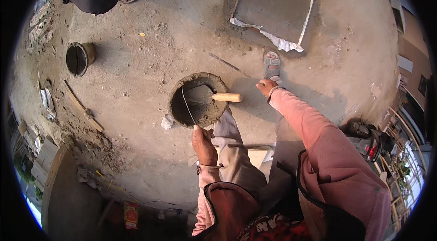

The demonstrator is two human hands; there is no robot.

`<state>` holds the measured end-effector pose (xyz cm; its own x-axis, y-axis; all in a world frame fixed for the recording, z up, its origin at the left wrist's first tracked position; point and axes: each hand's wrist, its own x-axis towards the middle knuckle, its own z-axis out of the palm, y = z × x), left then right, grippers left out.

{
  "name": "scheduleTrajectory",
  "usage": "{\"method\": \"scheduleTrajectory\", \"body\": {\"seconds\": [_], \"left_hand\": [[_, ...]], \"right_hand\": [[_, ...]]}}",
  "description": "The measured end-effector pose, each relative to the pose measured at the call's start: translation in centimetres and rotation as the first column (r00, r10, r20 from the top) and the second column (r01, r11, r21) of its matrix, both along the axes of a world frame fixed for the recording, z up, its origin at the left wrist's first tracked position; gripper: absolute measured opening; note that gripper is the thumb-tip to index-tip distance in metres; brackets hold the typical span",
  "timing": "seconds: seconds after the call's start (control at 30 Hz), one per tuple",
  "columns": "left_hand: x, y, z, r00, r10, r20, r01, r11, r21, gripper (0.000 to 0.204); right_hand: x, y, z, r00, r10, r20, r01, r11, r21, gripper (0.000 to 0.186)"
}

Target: The person uses a trowel to apply and smooth wet cement into a square recessed frame on the ground. They transfer cement from a bucket to the frame and use the tool to level the surface.

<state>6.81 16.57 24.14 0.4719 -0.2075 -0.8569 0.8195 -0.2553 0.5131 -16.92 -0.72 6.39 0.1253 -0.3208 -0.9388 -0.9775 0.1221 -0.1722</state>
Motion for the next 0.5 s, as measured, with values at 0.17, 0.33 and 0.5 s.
{"method": "scheduleTrajectory", "body": {"seconds": [0.17,0.33,0.5], "left_hand": [[1.7,4.4,-3.4,0.995,0.090,0.031,-0.092,0.992,0.091,0.037],[3.1,3.7,-6.6,0.986,0.162,0.039,-0.166,0.975,0.149,0.038],[2.8,3.1,-8.1,0.981,0.178,0.070,-0.187,0.971,0.151,0.037]], "right_hand": [[4.0,3.0,-15.2,0.950,0.305,-0.060,-0.306,0.952,-0.012,0.041],[9.1,2.8,-22.8,0.977,0.211,-0.043,-0.211,0.905,-0.369,0.042],[8.7,3.4,-27.1,0.915,0.395,-0.086,-0.385,0.789,-0.479,0.030]]}}
